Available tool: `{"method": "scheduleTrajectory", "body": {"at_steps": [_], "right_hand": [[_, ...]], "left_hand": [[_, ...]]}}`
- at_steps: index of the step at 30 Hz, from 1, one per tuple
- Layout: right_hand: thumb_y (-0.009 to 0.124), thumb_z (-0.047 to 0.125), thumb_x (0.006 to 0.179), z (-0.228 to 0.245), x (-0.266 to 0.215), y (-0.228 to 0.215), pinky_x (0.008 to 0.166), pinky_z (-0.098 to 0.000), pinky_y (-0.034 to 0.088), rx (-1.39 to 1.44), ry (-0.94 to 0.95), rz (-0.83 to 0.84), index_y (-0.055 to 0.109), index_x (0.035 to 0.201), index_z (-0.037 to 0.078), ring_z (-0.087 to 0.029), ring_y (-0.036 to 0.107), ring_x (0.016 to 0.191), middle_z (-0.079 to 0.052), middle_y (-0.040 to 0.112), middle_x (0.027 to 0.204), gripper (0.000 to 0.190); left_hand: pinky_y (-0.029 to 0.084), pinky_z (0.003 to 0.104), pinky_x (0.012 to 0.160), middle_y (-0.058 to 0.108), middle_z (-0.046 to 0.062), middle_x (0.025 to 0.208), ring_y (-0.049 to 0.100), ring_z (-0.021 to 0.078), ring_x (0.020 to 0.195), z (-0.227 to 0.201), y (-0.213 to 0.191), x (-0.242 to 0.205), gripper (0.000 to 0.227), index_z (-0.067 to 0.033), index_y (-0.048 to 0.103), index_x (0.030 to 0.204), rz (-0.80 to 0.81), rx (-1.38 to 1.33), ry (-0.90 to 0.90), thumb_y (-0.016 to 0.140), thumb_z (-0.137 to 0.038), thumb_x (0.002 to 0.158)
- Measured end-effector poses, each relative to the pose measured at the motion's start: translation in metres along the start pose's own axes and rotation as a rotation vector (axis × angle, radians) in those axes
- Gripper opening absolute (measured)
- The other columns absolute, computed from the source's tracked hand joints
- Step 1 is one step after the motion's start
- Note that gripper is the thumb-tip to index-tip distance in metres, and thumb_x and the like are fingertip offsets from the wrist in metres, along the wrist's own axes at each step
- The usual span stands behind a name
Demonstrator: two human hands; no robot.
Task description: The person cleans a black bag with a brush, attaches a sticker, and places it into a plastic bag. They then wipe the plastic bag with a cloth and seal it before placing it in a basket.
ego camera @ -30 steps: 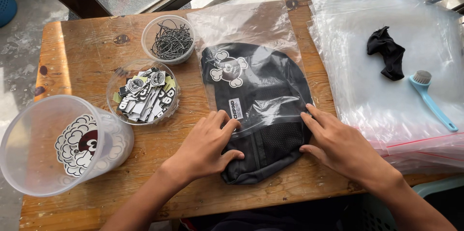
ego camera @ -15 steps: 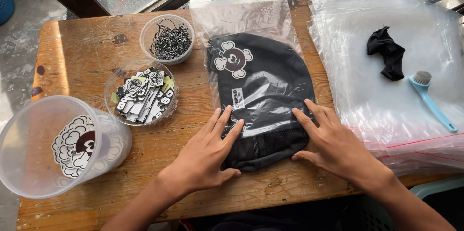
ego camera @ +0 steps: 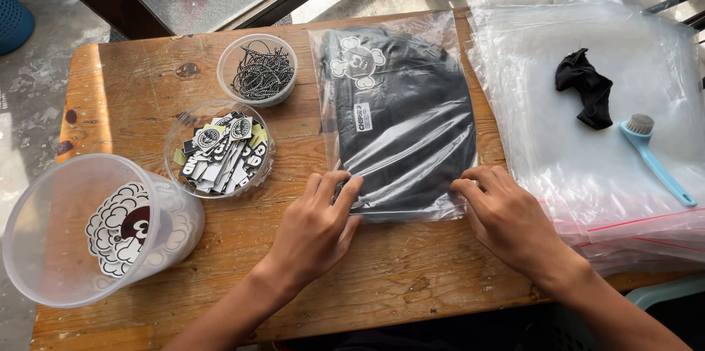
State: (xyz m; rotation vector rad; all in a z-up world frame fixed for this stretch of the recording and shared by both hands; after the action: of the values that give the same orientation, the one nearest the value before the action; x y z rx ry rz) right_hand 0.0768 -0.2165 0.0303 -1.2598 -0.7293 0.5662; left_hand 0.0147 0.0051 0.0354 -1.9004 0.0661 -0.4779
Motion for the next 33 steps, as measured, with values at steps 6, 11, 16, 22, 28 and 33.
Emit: {"method": "scheduleTrajectory", "body": {"at_steps": [6,11,16,22,28,33], "right_hand": [[0.063,0.011,0.092,-0.005,0.0,-0.004,0.067,-0.0303,0.057,-0.095,0.124,-0.042,0.061,0.106,0.017,-0.02,0.064,0.084,-0.002,0.058,0.1,0.015],[0.062,0.002,0.086,-0.012,-0.005,0.005,0.061,-0.0313,0.06,-0.103,0.184,0.075,0.055,0.105,0.015,-0.022,0.064,0.089,-0.003,0.054,0.104,0.025],[0.063,-0.006,0.077,-0.017,-0.008,0.01,0.057,-0.0329,0.064,-0.103,0.227,0.221,0.054,0.11,0.015,-0.024,0.063,0.096,-0.004,0.052,0.11,0.04],[0.061,-0.003,0.08,-0.012,-0.007,0.01,0.063,-0.0253,0.059,-0.204,0.157,0.235,0.058,0.105,0.017,-0.019,0.063,0.092,-0.003,0.055,0.108,0.031],[0.055,-0.018,0.065,-0.019,-0.009,0.019,0.057,-0.04,0.058,-0.085,0.125,0.305,0.052,0.113,0.012,-0.028,0.056,0.101,-0.01,0.054,0.111,0.057],[0.066,0.015,0.085,0.002,-0.001,0.005,0.081,-0.0418,0.05,-0.126,-0.069,0.049,0.057,0.105,0.009,-0.031,0.058,0.093,-0.014,0.059,0.108,0.022]], "left_hand": [[0.06,0.053,0.067,0.05,0.021,0.11,0.06,0.0406,0.095,0.024,0.017,-0.005,0.084,-0.0034,0.043,0.143,0.009,0.026,-0.257,0.084,-0.026,0.073],[0.055,0.053,0.076,0.062,0.018,0.102,0.069,0.0415,0.091,0.031,0.029,-0.008,0.068,-0.0093,0.037,0.139,0.255,-0.089,-0.373,0.071,-0.032,0.085],[0.055,0.057,0.074,0.068,0.019,0.102,0.072,0.0465,0.084,0.032,0.023,-0.01,0.052,-0.0166,0.036,0.13,0.475,-0.175,-0.435,0.063,-0.017,0.086],[0.054,0.05,0.073,0.062,0.013,0.096,0.069,0.041,0.086,0.026,0.026,-0.009,0.052,-0.0139,0.044,0.118,0.386,-0.02,-0.324,0.072,-0.036,0.08],[0.052,0.05,0.049,0.058,0.01,0.088,0.064,0.037,0.064,0.02,0.033,-0.009,0.045,-0.011,0.05,0.106,0.186,0.04,-0.231,0.076,-0.043,0.088],[0.051,0.05,0.041,0.061,0.01,0.084,0.064,0.0373,0.057,0.016,0.039,-0.011,0.038,-0.012,0.051,0.099,0.126,0.047,-0.217,0.073,-0.041,0.091]]}}
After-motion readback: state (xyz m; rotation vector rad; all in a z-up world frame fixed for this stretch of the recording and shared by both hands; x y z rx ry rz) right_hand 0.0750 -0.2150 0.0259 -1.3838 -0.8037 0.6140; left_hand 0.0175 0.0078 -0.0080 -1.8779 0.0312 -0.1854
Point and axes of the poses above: each hand's wrist, its own x-axis towards the middle knuckle, its own y-axis out of the palm, z = x × y, the point moved 7 cm from there along x, towards the middle knuckle
